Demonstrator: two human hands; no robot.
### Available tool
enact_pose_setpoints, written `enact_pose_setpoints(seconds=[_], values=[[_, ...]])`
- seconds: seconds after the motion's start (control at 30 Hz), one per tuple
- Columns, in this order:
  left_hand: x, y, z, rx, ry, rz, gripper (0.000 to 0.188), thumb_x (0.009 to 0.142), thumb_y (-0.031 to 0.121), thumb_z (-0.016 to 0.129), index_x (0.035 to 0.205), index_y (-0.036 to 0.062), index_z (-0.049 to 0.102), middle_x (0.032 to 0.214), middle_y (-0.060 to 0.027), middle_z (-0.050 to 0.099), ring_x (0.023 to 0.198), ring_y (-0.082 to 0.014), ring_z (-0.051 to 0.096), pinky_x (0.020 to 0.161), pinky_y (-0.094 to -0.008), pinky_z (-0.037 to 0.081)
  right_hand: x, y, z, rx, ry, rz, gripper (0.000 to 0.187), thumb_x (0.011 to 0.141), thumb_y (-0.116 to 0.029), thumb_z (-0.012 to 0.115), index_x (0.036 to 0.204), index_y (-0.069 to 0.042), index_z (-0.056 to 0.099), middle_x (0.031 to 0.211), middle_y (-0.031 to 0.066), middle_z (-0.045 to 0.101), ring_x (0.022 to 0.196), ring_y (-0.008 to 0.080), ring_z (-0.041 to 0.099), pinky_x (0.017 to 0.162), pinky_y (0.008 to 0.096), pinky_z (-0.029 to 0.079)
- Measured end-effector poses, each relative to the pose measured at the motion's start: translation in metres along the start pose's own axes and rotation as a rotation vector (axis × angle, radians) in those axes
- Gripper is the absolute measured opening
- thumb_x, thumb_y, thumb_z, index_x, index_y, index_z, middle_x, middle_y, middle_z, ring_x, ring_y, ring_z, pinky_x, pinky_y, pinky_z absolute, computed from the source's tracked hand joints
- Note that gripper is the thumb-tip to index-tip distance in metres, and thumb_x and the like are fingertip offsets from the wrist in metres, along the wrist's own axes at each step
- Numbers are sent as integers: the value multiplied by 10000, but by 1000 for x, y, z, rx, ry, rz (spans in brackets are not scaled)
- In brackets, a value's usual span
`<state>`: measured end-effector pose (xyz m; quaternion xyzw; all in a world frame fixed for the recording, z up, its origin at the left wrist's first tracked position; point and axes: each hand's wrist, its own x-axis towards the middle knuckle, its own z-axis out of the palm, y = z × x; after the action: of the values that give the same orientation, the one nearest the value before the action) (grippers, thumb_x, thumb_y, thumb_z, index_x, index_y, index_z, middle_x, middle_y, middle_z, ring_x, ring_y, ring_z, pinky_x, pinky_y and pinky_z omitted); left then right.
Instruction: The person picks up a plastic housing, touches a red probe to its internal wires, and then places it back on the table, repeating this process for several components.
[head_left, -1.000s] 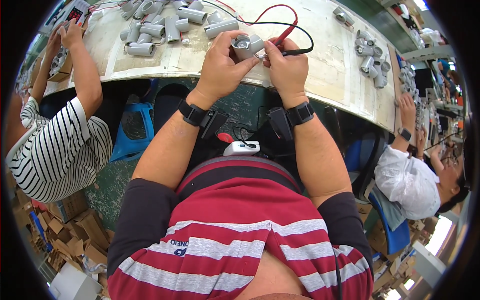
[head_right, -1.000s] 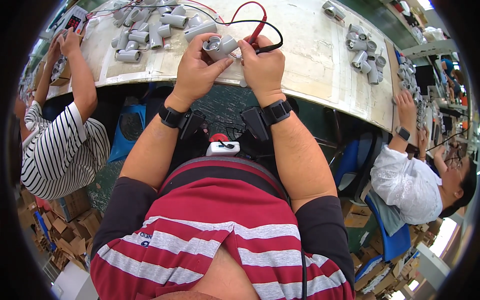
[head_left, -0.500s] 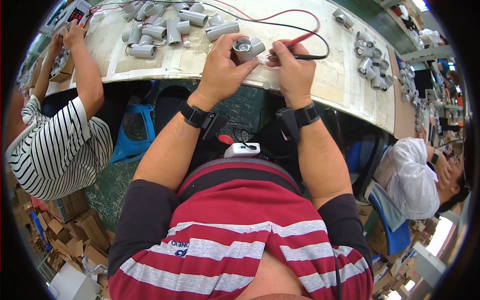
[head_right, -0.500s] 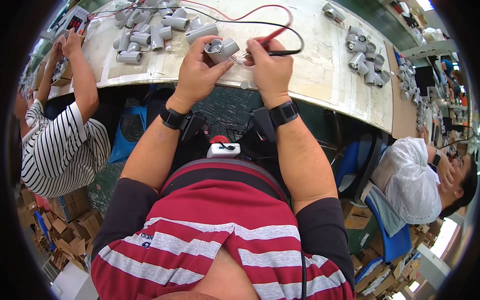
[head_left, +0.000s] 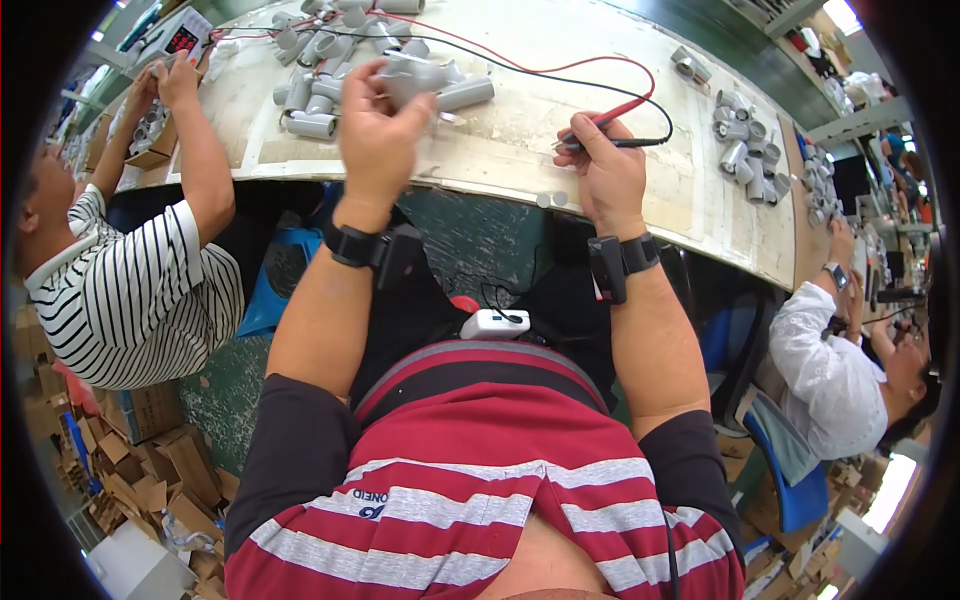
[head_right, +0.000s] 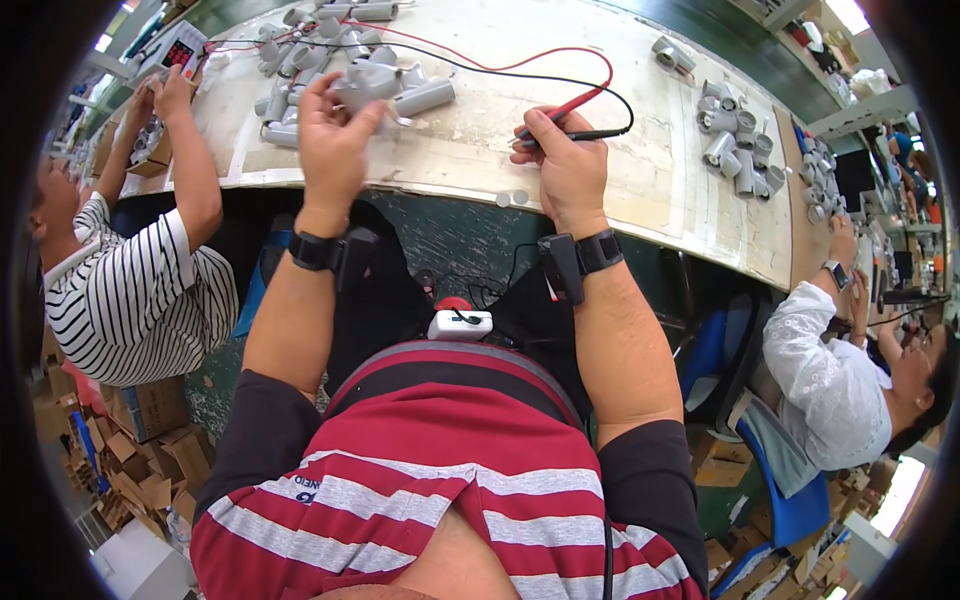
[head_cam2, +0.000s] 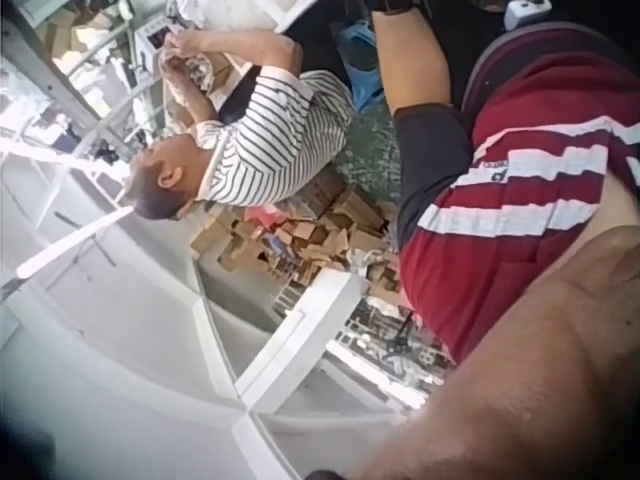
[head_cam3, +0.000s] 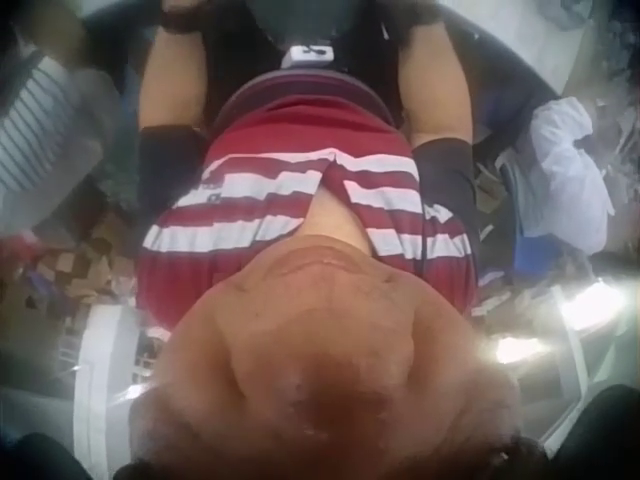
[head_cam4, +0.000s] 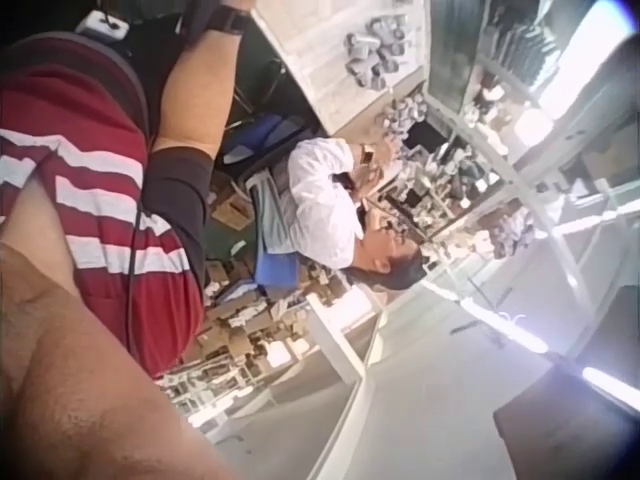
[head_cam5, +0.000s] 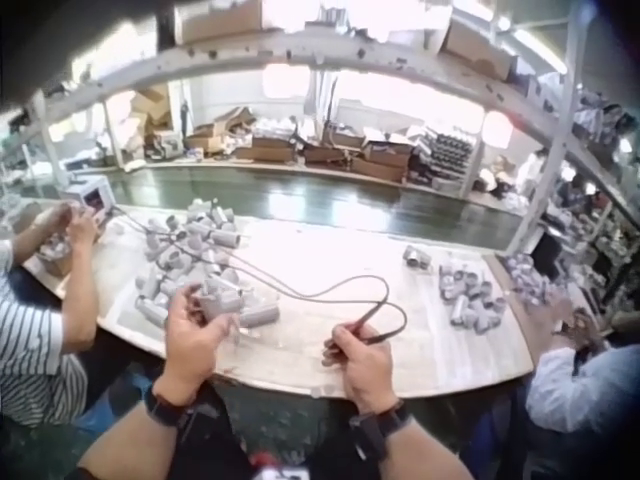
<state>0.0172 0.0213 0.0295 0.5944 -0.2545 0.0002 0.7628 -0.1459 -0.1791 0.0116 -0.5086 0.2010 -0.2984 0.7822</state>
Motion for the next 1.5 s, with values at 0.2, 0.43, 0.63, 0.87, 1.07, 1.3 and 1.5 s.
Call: enact_pose_setpoints(seconds=[0.2, 0.43, 0.63, 0.87, 1.07, 1.3, 1.5], values=[[100, -28, -105, 251, 366, 1, 565, 819, 75, 839, 1271, -59, 528, 1122, -151, 686, 971, -204, 686, 796, -314, 565, -2, -2, -6, -22, 20, 9, 171, 989, -124, 705, 1089, 13, 679, 885, 135, 723, 708, 203, 686, 633, 321, 588], [190, -86, -263, 739, 444, -390, 479, 868, 411, 802, 925, -53, 700, 842, -141, 712, 796, -233, 708, 688, -348, 557, 3, 2, 6, -5, -26, 12, 157, 990, -118, 697, 1076, 12, 681, 867, 124, 716, 692, 189, 678, 627, 303, 579], [180, -85, -211, 248, 403, -597, 586, 957, 522, 682, 907, -60, 724, 799, -141, 692, 696, -253, 690, 594, -411, 535, 1, -8, -4, -74, 57, 49, 143, 972, -117, 706, 1029, 14, 695, 841, 109, 711, 673, 164, 671, 607, 281, 560], [151, -23, -133, 1348, 117, 498, 447, 973, 357, 685, 1184, -37, 695, 1069, -213, 720, 947, -365, 702, 892, -435, 542, 27, -70, 4, -671, 23, -256, 185, 945, -166, 746, 1034, -6, 716, 846, 84, 734, 637, 162, 664, 597, 293, 534], [26, 29, 83, 931, -982, 529, 234, 856, 142, 725, 1055, 21, 706, 1113, -177, 688, 1075, -388, 643, 939, -448, 528, 67, -130, -1, -1305, 31, -1079, 67, 893, -133, 718, 946, -95, 702, 794, 67, 666, 693, 271, 652, 627, 368, 531], [49, -60, 234, 654, -1109, 437, 440, 922, 181, 712, 1332, 50, 625, 1336, -123, 631, 1260, -296, 591, 1066, -418, 463, 74, -153, 4, -1391, 5, -1278, 90, 784, -113, 686, 866, -127, 652, 763, 45, 574, 756, 282, 642, 637, 409, 523], [97, -116, 351, 745, -1072, 522, 414, 923, 200, 694, 1328, 144, 628, 1371, -119, 590, 1309, -315, 537, 1112, -416, 419, 74, -174, 5, -1371, -13, -1326, 60, 746, -166, 658, 776, -116, 644, 763, 54, 610, 756, 250, 667, 591, 358, 551]])
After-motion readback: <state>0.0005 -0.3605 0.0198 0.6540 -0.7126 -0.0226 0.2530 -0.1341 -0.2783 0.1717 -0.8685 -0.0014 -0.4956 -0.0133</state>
